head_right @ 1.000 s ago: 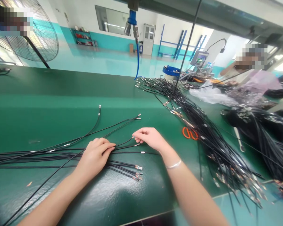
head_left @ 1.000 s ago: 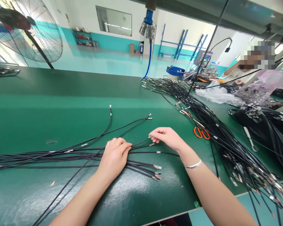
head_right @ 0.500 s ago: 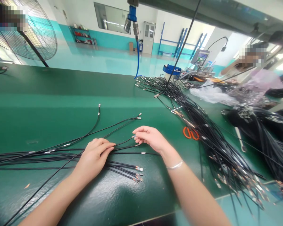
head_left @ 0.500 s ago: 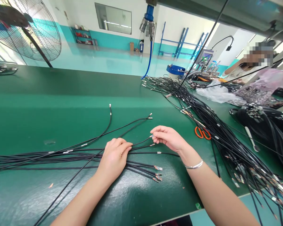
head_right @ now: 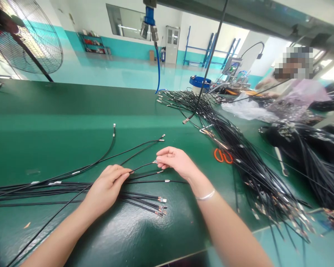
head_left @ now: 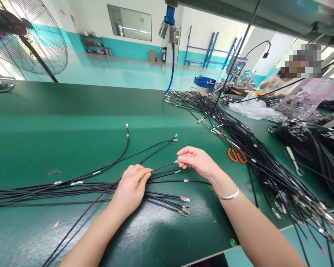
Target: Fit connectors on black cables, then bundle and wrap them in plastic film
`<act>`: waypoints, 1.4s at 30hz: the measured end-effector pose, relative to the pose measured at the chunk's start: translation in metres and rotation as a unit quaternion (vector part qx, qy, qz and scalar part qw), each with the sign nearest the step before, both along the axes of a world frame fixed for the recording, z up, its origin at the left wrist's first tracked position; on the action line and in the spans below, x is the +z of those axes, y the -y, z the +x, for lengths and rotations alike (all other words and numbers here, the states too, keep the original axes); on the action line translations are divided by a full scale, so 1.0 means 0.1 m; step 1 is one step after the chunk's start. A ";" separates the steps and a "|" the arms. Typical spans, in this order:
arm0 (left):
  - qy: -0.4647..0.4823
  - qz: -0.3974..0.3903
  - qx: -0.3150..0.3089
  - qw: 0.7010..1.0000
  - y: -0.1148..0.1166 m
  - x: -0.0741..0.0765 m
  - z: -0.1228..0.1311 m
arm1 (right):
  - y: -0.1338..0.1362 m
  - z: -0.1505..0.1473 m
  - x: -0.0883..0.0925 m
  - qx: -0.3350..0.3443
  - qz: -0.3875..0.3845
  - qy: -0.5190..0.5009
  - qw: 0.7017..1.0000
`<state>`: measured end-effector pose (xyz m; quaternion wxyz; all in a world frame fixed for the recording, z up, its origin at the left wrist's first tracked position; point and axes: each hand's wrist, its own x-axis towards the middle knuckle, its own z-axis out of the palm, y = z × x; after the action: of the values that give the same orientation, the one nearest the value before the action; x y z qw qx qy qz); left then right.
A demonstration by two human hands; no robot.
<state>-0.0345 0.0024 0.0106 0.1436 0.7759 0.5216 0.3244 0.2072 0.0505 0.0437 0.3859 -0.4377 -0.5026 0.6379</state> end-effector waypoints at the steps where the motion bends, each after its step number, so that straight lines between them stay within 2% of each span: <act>1: -0.001 0.000 -0.001 1.000 0.00 0.00 0.00 | 0.01 -0.01 0.02 -0.002 -0.002 -0.005 1.000; 7: 0.004 -0.007 -0.003 1.000 -0.01 -0.02 0.00 | 0.05 -0.04 0.09 0.011 -0.024 -0.047 0.999; 14: 0.010 -0.017 -0.004 1.000 -0.01 -0.02 0.00 | 0.10 -0.15 0.04 0.029 -0.112 -0.137 0.984; 19: 0.021 -0.015 -0.007 1.000 -0.01 0.01 0.02 | 0.13 -0.22 0.03 0.046 -0.135 -0.170 0.975; 27: 0.073 -0.030 -0.036 0.996 -0.05 -0.03 0.01 | 0.18 -0.23 0.06 0.075 -0.109 -0.169 0.977; 33: 0.121 -0.048 -0.072 0.989 0.00 0.05 0.05 | 0.40 -0.40 0.18 0.128 -0.064 -0.133 0.981; 38: 0.153 -0.048 -0.078 0.984 0.07 0.09 0.06 | 0.57 -0.49 0.26 0.107 -0.020 -0.111 0.988; 42: 0.167 -0.045 -0.082 0.982 0.12 0.13 0.06 | 0.68 -0.55 0.28 0.079 -0.030 -0.112 0.990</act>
<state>-0.0284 -0.0092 0.0239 0.2894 0.7440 0.4386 0.4129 0.1525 -0.0178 0.0721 0.3745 -0.3339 -0.4701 0.7262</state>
